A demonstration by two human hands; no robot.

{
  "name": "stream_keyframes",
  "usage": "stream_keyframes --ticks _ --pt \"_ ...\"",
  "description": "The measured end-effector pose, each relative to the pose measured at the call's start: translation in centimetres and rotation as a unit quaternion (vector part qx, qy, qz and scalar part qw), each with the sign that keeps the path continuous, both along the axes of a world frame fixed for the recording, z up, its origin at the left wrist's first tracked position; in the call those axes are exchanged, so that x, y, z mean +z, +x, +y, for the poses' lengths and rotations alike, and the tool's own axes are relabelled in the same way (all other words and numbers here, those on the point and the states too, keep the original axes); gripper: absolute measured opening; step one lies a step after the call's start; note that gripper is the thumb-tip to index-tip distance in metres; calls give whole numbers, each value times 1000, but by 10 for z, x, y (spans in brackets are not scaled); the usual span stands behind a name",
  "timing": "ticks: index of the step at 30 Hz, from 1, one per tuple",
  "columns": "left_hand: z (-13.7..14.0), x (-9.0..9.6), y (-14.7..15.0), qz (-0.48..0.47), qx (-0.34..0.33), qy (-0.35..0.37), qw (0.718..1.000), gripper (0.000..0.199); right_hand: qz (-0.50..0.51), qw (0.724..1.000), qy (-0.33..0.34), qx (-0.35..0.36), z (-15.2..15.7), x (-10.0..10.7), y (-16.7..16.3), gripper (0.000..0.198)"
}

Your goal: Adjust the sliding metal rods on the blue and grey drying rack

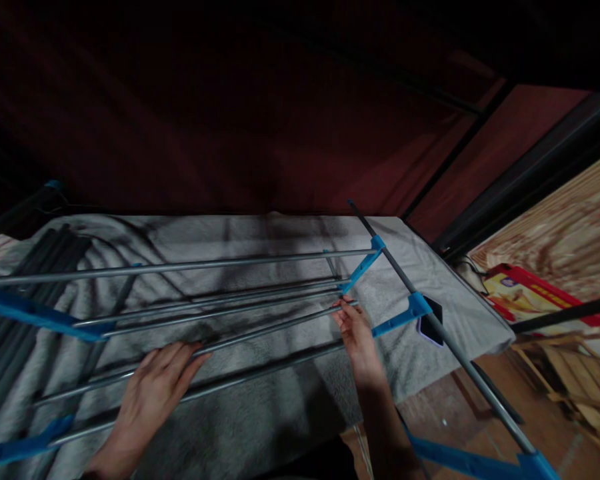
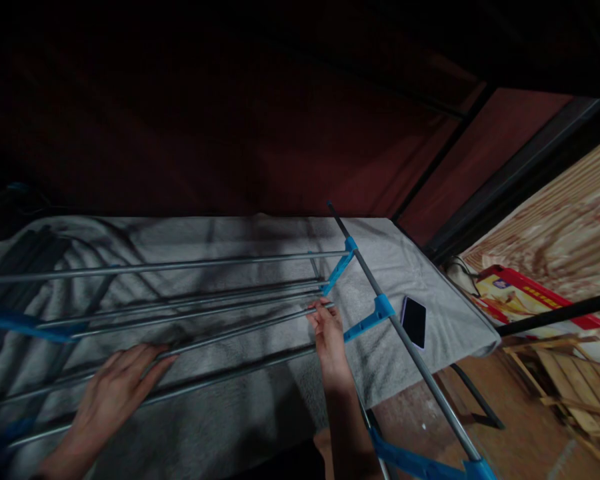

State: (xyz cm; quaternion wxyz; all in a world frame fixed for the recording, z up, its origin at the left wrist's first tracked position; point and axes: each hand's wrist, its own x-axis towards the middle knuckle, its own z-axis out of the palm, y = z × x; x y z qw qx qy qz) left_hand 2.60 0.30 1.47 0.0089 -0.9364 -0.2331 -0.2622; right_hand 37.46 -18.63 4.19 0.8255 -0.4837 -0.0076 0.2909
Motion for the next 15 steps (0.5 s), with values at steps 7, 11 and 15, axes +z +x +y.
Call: stream_keyframes --ticks 7,11,15 --pt "-7 -13 -1 10 19 -68 997 43 79 996 -46 -13 -11 -33 1 23" --pt "-12 -8 3 36 21 -79 996 41 93 994 -60 15 -16 -47 9 16" --pt "-17 -1 8 48 39 -75 995 38 84 992 -79 42 -22 -60 20 14"
